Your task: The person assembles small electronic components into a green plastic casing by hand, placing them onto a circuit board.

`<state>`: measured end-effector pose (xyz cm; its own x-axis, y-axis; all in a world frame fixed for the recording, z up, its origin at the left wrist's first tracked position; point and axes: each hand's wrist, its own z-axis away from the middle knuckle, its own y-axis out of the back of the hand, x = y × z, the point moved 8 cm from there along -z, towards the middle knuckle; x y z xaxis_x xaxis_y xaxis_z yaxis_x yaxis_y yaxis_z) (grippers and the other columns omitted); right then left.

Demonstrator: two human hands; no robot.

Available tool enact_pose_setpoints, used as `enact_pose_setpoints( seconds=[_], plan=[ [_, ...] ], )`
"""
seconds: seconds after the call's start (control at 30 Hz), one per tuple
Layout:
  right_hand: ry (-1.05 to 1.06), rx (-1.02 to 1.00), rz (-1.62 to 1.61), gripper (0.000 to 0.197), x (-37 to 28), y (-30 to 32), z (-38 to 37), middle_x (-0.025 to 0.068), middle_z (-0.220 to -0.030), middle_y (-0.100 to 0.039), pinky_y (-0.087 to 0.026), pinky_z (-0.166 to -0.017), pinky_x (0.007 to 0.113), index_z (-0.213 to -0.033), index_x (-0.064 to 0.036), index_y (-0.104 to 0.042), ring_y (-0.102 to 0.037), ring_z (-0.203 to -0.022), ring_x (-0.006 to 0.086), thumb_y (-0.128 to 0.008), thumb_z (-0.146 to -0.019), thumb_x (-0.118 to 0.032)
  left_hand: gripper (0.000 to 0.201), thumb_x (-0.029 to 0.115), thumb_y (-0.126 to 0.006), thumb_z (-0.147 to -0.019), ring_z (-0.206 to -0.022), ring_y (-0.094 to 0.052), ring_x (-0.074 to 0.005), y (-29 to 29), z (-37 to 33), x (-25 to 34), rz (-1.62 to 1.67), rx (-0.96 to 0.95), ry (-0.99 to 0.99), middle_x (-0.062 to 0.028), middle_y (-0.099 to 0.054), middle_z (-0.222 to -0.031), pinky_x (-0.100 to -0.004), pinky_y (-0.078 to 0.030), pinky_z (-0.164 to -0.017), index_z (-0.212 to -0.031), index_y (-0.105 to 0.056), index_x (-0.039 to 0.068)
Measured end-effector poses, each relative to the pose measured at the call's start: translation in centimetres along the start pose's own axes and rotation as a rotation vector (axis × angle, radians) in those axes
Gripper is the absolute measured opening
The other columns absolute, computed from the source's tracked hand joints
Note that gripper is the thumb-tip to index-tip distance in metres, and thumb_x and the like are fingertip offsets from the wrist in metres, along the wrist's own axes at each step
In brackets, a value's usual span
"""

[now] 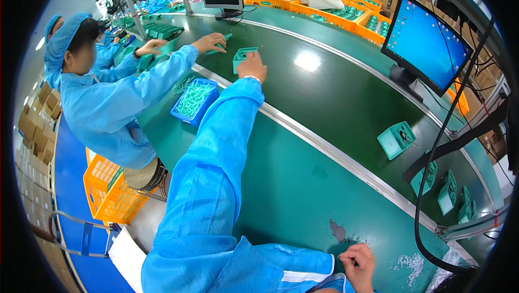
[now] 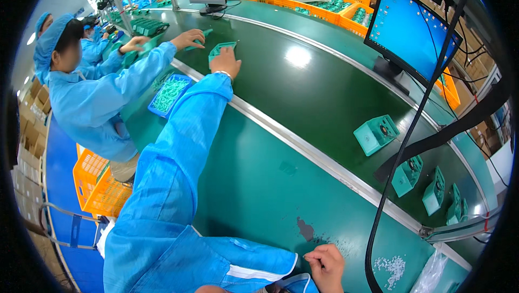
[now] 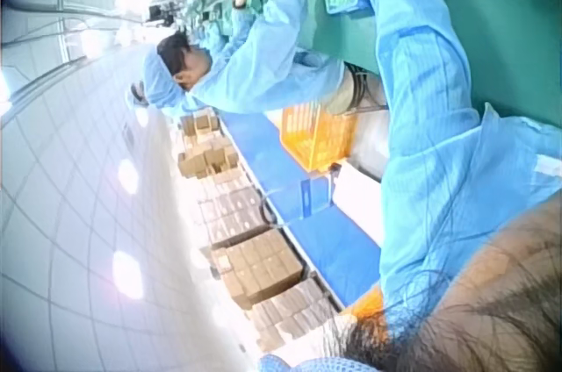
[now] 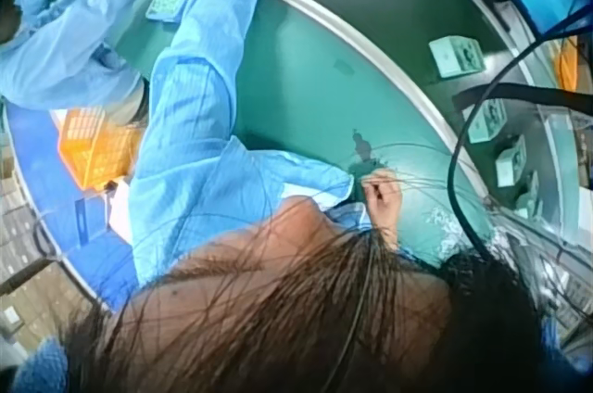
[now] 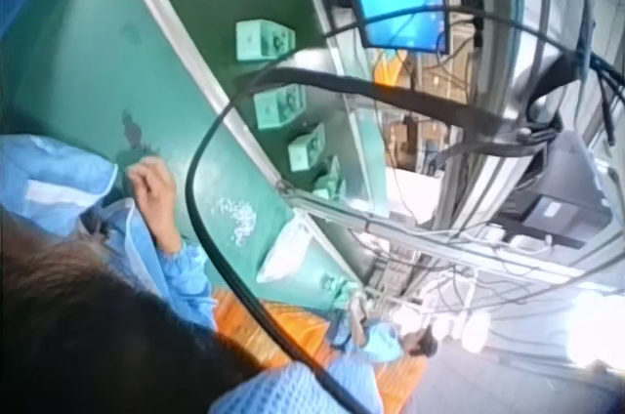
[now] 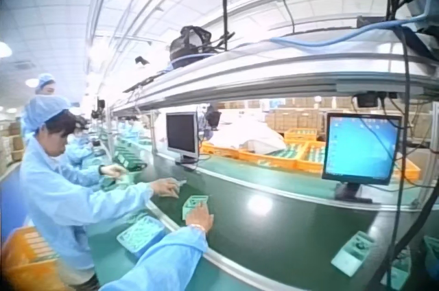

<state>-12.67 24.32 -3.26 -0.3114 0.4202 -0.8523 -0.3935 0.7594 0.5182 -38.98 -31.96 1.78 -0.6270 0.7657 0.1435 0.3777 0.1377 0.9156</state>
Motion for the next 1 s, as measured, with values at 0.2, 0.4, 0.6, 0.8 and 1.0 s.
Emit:
enact_pose_setpoints(
  seconds=[0.2, 0.4, 0.6, 0.8, 1.0],
  plan=[
    [0.146, 0.08, 0.037, 0.012, -0.1, -0.2, -0.5, 0.0062, -0.087, -0.063, -0.044, -0.058, 0.027, -0.084, -0.0051, -0.074, -0.059, -0.072, 0.0155, -0.08, -0.078, 0.003, 0.038, 0.042, -0.067, -0.095, -0.107, -0.07, -0.0339, -1.4, -1.7, -2.3, -0.126, -0.079, -0.057, -0.0127, -0.066, -0.122, -0.0485, -0.058, -0.086, -0.117, -0.069, 0.012],
    [0.081, 0.085, -0.024, 0.013, -1.4, 0.7, -0.5, 0.0086, -0.091, -0.065, -0.048, -0.062, 0.03, -0.09, -0.0052, -0.075, -0.062, -0.077, 0.0201, -0.077, -0.081, 0.004, 0.025, 0.028, -0.068, -0.09, -0.094, -0.064, -0.0407, 6.4, 9.9, 6.1, 0.286, 0.074, -0.674, -0.0155, -0.063, -0.105, -0.0522, -0.052, -0.077, -0.103, -0.065, 0.007],
    [0.1, 0.167, -0.125, 0.01, -1.3, 2.0, -0.7, 0.0086, -0.093, -0.066, -0.049, -0.065, 0.03, -0.091, -0.0036, -0.073, -0.064, -0.081, 0.0204, -0.075, -0.084, 0.004, 0.019, 0.021, -0.074, -0.082, -0.077, -0.06, -0.0309, 16.0, 31.9, 9.5, 0.487, -0.099, -1.266, -0.0094, -0.058, -0.091, -0.0432, -0.051, -0.063, -0.083, -0.059, 0.009],
    [0.131, 0.469, -0.007, 0.007, -2.5, 6.5, -0.3, 0.0088, -0.092, -0.06, -0.049, -0.073, 0.032, -0.091, -0.0028, -0.072, -0.061, -0.085, 0.0203, -0.074, -0.086, 0.002, 0.024, 0.022, -0.078, -0.077, -0.072, -0.056, -0.021, 16.6, 42.1, 9.8, 0.537, -0.174, -1.534, -0.0031, -0.054, -0.086, -0.0364, -0.048, -0.055, -0.076, -0.056, 0.014],
    [0.066, 0.385, 0.089, 0.009, -2.8, 7.2, -2.2, 0.0054, -0.094, -0.052, -0.047, -0.076, 0.032, -0.095, -0.0027, -0.073, -0.055, -0.089, 0.0202, -0.077, -0.087, -0.002, 0.032, 0.03, -0.082, -0.074, -0.072, -0.055, -0.02, 16.0, 42.3, 10.9, 0.568, -0.108, -1.59, -0.003, -0.056, -0.087, -0.0352, -0.047, -0.054, -0.074, -0.054, 0.014]
  ],
)
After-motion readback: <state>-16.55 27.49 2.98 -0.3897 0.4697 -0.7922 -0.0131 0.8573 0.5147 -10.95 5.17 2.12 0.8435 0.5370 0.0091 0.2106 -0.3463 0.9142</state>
